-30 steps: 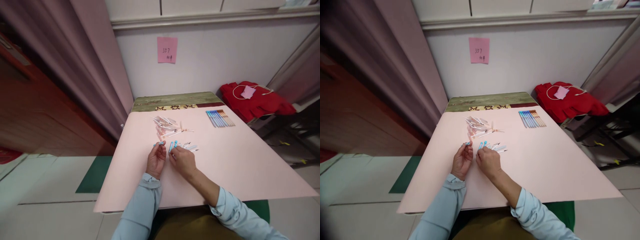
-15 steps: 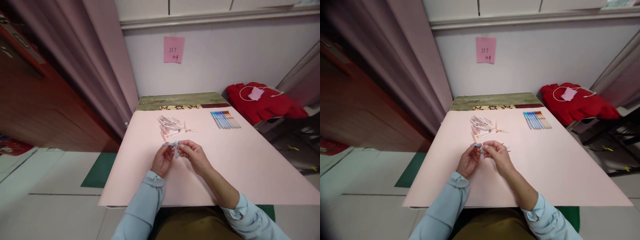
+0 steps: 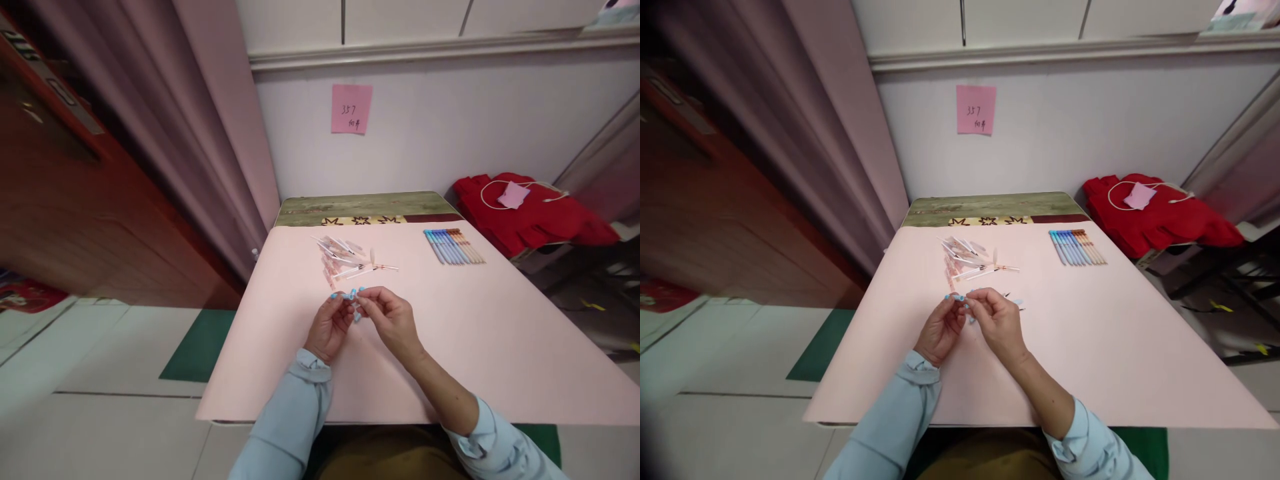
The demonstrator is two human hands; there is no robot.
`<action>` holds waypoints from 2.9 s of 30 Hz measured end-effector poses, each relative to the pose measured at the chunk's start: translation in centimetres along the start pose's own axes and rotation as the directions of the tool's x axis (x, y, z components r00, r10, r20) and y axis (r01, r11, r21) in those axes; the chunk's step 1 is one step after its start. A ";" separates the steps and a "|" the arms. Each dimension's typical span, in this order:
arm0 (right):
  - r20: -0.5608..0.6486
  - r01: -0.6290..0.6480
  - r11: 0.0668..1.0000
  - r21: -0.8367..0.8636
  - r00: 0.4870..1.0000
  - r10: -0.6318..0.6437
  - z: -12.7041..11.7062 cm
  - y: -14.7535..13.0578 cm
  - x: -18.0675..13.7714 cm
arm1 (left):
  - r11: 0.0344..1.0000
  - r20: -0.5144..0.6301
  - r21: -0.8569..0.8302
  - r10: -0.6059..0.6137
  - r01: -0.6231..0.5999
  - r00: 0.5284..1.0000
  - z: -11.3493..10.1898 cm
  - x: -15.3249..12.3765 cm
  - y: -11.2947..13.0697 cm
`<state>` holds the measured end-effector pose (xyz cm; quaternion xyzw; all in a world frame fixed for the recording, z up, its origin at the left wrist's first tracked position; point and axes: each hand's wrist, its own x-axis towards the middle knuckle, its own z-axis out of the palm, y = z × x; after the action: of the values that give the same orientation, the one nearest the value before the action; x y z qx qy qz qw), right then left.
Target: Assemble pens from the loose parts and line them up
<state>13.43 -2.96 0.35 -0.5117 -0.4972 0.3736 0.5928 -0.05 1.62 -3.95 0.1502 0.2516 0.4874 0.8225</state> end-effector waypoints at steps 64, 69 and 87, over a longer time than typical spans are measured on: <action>0.113 0.167 0.523 -0.836 0.985 -0.133 -9.6 5.1 4.0 | 0.985 -0.243 -0.155 0.041 -0.080 0.969 0.3 0.4 1.3; 0.243 0.232 0.651 -0.722 0.967 -0.076 -10.7 5.6 3.8 | 0.989 -0.242 -0.117 0.058 -0.089 0.969 0.6 0.4 1.3; 0.269 0.293 0.612 -0.735 0.954 -0.134 -12.2 5.1 3.9 | 0.992 -0.189 -0.062 0.096 -0.109 0.977 0.7 0.5 1.2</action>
<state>26.47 -1.05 -3.64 -0.6138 -0.7190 0.0998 0.3105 -0.34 2.68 -2.92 0.0872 0.3012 0.5498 0.7742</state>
